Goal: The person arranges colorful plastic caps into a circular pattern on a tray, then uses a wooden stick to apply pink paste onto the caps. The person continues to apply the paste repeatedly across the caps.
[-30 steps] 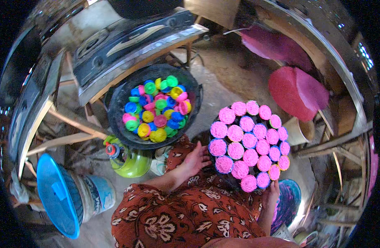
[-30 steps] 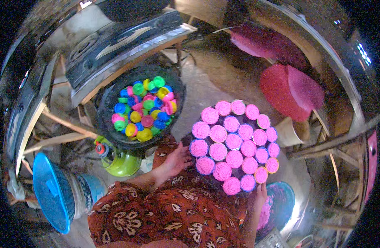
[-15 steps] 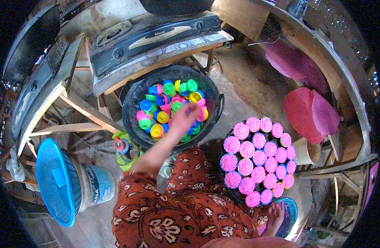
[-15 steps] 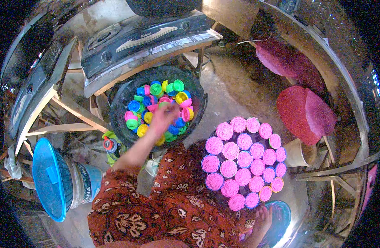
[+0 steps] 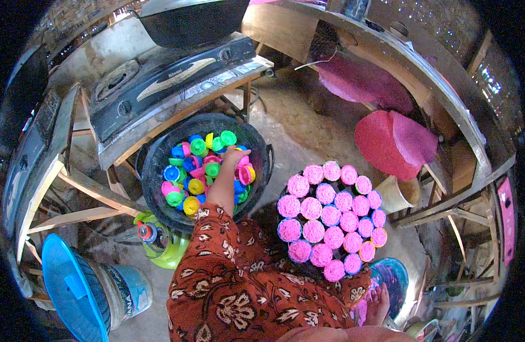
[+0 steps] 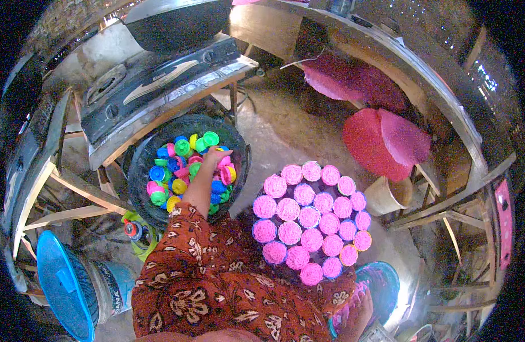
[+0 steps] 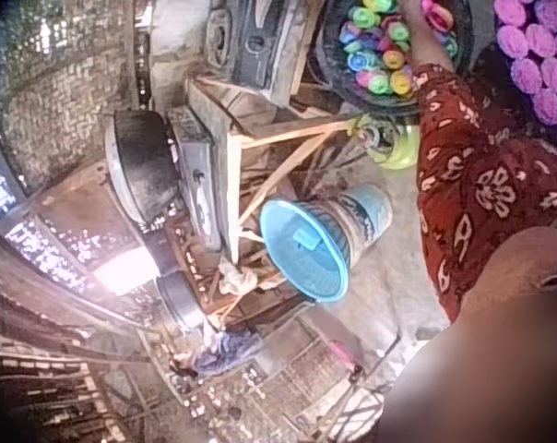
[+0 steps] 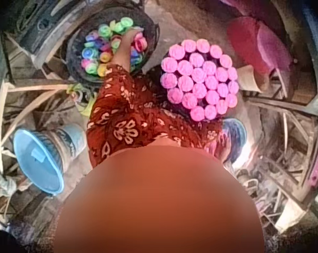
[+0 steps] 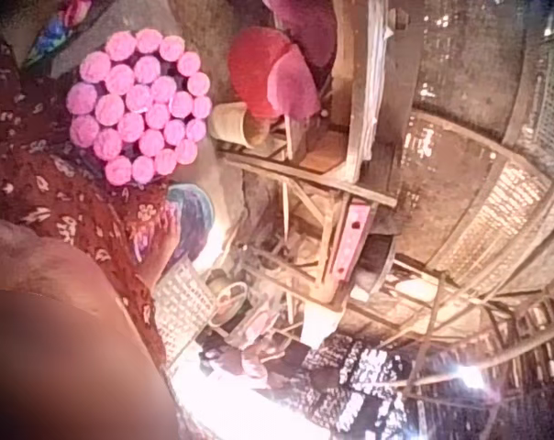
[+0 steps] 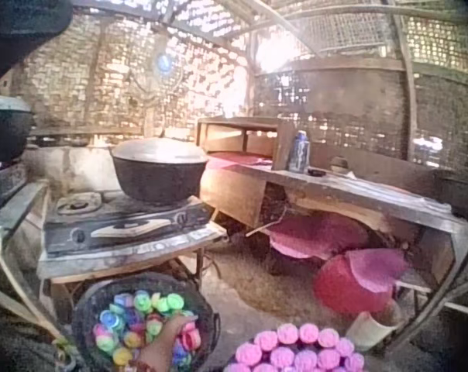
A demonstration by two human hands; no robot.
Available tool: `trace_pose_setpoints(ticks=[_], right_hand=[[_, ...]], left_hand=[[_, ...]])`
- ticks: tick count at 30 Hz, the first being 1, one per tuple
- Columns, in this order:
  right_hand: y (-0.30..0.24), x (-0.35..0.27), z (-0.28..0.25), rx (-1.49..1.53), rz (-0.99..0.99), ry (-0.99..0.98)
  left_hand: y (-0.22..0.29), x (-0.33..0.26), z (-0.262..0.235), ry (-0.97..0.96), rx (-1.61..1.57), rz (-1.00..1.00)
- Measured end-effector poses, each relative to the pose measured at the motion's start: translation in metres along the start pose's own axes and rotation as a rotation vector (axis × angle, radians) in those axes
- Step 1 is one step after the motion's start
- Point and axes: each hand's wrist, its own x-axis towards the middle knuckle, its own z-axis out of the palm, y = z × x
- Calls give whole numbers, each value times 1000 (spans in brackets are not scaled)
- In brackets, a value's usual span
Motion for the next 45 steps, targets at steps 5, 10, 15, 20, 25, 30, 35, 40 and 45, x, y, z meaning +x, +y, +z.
trace_pose_setpoints(ticks=[5, 10, 15, 20, 25, 30, 35, 40, 45], right_hand=[[-21, 20, 3, -61, -109, 108], [-70, 16, 58, -113, -317, 38], [-83, -1, 159, -548, -649, -341], [-84, -38, 305, -952, -1313, -912], [-82, -24, 339, -957, -1320, -609], [-91, -9, 301, -884, -1038, -723], [-88, -6, 265, -787, -874, -663], [-88, 6, 239, -789, -680, -640], [-80, 34, 198, -588, -362, -649]], left_hand=[[-32, -2, -22, -155, -414, 20], [-41, -36, -98, -482, -737, 341], [45, -120, -139, -695, -1359, -228], [101, -254, -91, -727, -1249, 112], [132, -346, -63, -504, -1386, 156], [130, -367, -45, -586, -1284, 159], [125, -384, -11, -550, -1170, 293], [122, -396, -1, -691, -1121, 247], [122, -388, -15, -765, -1170, 68]])
